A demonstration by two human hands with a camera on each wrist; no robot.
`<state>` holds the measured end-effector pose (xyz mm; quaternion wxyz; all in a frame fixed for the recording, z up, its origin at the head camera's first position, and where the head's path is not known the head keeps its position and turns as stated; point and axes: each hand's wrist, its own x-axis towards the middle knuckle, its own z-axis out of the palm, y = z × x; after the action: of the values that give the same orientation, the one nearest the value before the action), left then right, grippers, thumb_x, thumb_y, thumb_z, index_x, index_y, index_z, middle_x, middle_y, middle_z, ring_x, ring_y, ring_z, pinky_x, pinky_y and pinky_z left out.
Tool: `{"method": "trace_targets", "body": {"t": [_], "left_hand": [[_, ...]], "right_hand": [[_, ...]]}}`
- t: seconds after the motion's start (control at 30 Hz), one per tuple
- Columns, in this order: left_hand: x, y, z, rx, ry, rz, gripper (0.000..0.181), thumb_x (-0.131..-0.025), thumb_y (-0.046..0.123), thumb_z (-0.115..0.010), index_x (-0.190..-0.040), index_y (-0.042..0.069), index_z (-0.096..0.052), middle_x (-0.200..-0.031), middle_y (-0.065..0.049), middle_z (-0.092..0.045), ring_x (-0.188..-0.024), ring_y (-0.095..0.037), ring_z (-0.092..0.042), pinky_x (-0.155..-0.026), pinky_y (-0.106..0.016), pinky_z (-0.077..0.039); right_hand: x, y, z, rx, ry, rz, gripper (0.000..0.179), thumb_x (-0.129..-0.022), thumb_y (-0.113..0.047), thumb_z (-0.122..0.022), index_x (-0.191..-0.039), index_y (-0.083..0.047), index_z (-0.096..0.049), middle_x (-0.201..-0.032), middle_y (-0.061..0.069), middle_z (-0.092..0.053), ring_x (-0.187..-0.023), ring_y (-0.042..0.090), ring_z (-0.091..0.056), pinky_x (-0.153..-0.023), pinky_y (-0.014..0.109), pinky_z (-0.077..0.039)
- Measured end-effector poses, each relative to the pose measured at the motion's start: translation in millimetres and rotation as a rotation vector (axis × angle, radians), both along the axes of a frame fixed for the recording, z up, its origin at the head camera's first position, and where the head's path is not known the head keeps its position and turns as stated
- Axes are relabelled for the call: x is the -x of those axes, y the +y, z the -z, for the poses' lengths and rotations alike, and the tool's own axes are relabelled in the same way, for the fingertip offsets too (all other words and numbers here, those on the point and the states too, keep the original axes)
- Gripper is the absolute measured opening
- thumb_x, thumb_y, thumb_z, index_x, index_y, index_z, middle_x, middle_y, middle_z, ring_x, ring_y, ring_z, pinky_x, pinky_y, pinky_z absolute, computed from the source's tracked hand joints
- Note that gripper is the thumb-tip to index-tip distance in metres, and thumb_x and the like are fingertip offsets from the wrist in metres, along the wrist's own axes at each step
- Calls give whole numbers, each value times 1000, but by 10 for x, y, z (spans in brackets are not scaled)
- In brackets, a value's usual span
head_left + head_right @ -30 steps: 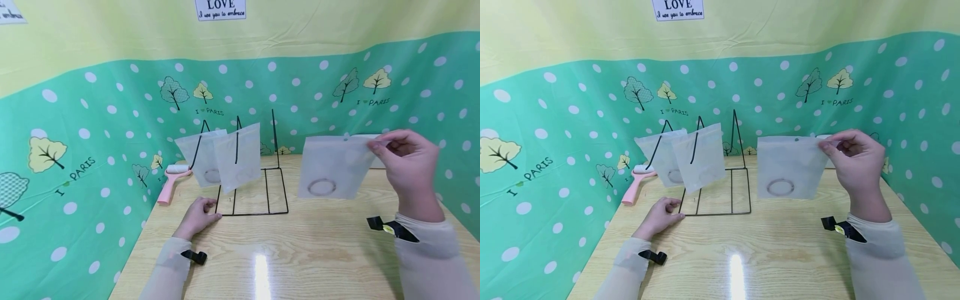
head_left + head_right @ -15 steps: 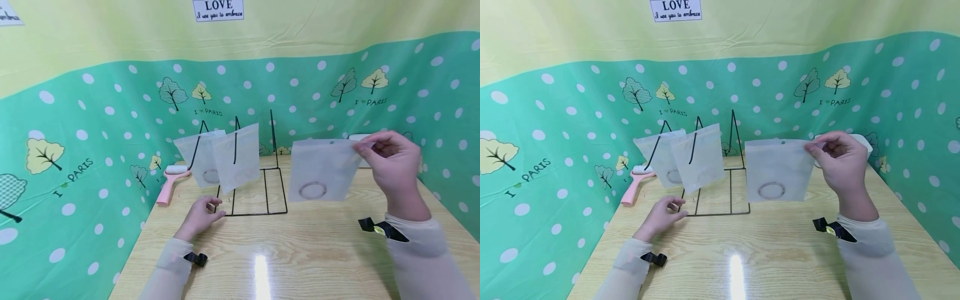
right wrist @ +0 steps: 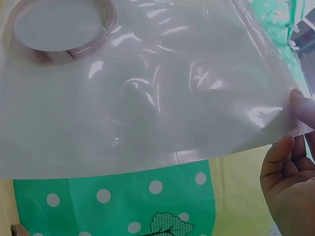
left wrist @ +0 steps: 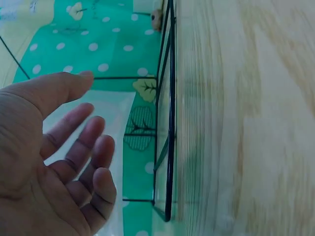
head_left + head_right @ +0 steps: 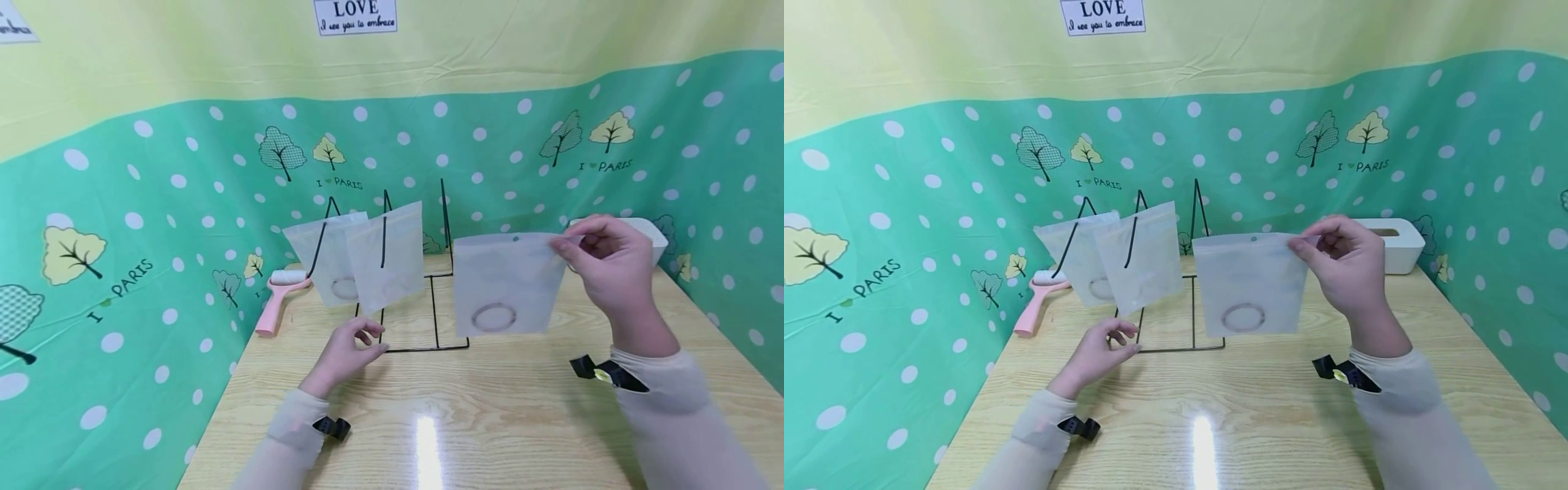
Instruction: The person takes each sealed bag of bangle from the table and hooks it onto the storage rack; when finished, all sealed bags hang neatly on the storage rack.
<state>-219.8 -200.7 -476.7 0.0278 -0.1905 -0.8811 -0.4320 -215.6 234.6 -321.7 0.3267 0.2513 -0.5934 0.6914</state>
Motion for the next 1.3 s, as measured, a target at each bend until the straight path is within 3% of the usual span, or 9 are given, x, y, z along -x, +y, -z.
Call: {"method": "trace_targets", "body": {"t": [0.17, 0.3, 0.5, 0.73, 0.93, 1.1, 1.3], "left_hand": [[-11, 122, -60, -30, 22, 18, 26, -91, 18, -85, -115, 19, -74, -114, -5, -71, -95, -29, -68, -74, -35, -56], [-7, 230, -103, -54, 23, 37, 26, -92, 19, -84, -115, 20, -73, -114, 2, -71, -96, -27, -68, -75, -37, -56], [-6, 369, -143, -74, 29, 87, 29, -93, 23, -83, -119, 20, -72, -118, 0, -70, -101, -26, -67, -83, -48, -56], [14, 492, -159, -92, 35, 120, 31, -93, 25, -83, -121, 16, -72, -122, -3, -70, -106, -30, -68, -86, -46, -57], [7, 569, -139, -88, 41, 122, 28, -94, 22, -82, -120, 16, -72, -116, 6, -73, -104, -22, -71, -86, -43, -57], [0, 606, -139, -77, 69, 92, 10, -96, 22, -80, -104, 22, -74, -99, 13, -73, -94, -9, -69, -82, -36, -57], [-5, 590, -141, -80, 116, 59, 5, -98, 23, -78, -97, 20, -75, -93, 12, -73, -86, -6, -67, -81, -35, -56]], "right_hand": [[13, -78, 18, -51, -9, 6, 13, -83, 23, -75, -91, 21, -65, -86, 11, -71, -65, 16, -61, -58, 20, -48], [33, -152, 35, -76, -8, 11, 13, -84, 21, -76, -91, 20, -66, -85, 11, -70, -64, 15, -59, -57, 20, -46], [78, -254, 66, -80, 17, -18, 13, -83, 24, -74, -91, 20, -66, -86, 12, -70, -66, 15, -61, -57, 20, -47], [74, -378, 90, -148, -10, -3, 12, -85, 21, -75, -92, 16, -68, -87, 8, -71, -65, 15, -60, -56, 19, -46], [80, -492, 118, -138, -10, -70, 11, -86, 17, -76, -93, 15, -68, -87, 10, -71, -66, 15, -59, -57, 19, -46], [66, -584, 132, -200, -33, -44, 10, -88, 14, -77, -93, 11, -69, -87, 10, -69, -68, 16, -58, -59, 20, -47], [59, -658, 124, -245, -35, -22, 7, -90, 12, -75, -94, 8, -71, -88, 10, -69, -68, 17, -55, -59, 21, -46]]}}
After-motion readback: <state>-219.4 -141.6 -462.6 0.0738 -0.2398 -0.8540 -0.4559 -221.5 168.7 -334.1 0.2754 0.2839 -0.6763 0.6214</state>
